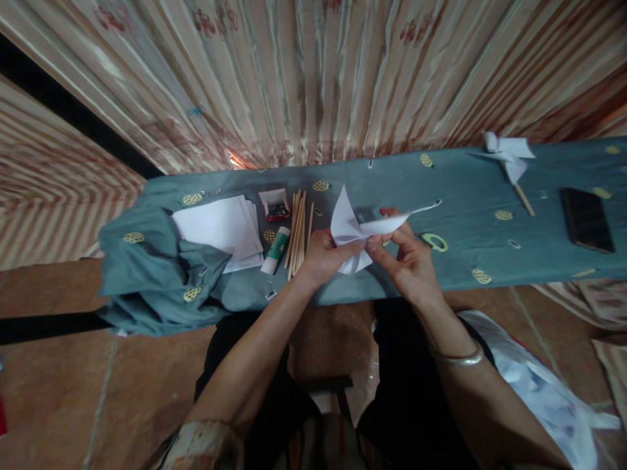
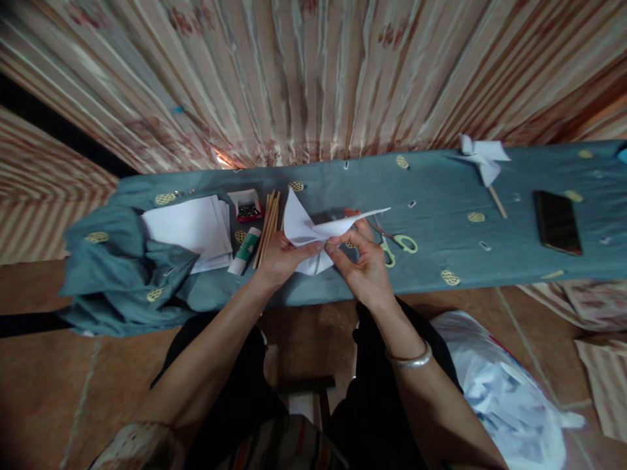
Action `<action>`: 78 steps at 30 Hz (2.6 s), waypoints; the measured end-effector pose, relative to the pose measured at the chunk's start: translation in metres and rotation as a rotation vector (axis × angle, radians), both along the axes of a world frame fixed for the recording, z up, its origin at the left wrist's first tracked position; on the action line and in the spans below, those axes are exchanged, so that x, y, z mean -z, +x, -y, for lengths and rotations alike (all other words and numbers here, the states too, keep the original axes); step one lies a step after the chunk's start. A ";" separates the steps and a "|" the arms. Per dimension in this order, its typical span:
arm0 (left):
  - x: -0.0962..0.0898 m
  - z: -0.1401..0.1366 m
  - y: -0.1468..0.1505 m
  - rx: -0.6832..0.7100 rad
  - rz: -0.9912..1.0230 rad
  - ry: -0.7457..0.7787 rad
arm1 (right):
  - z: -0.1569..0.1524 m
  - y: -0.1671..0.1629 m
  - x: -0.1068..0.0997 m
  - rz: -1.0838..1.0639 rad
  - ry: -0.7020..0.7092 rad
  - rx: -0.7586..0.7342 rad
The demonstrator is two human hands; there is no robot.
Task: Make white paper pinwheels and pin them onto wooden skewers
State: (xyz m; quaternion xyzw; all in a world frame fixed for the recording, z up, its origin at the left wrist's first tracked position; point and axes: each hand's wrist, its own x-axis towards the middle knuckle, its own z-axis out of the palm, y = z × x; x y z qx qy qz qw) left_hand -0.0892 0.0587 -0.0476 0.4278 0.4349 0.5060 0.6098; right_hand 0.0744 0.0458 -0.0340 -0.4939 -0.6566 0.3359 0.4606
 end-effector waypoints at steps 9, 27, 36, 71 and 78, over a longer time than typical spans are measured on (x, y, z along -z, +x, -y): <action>0.003 0.002 0.001 -0.010 0.023 0.061 | 0.001 -0.003 0.001 -0.048 -0.005 0.037; -0.003 0.004 -0.004 0.023 -0.039 -0.049 | -0.004 0.002 0.002 -0.214 -0.182 0.076; 0.001 0.008 -0.003 0.044 -0.091 -0.054 | -0.002 0.007 -0.010 -0.235 -0.330 0.056; -0.005 0.005 -0.008 0.043 -0.377 0.039 | -0.009 0.003 0.001 -0.259 -0.406 0.063; -0.003 0.005 -0.006 0.037 -0.362 0.020 | -0.009 0.004 0.005 -0.277 -0.396 0.047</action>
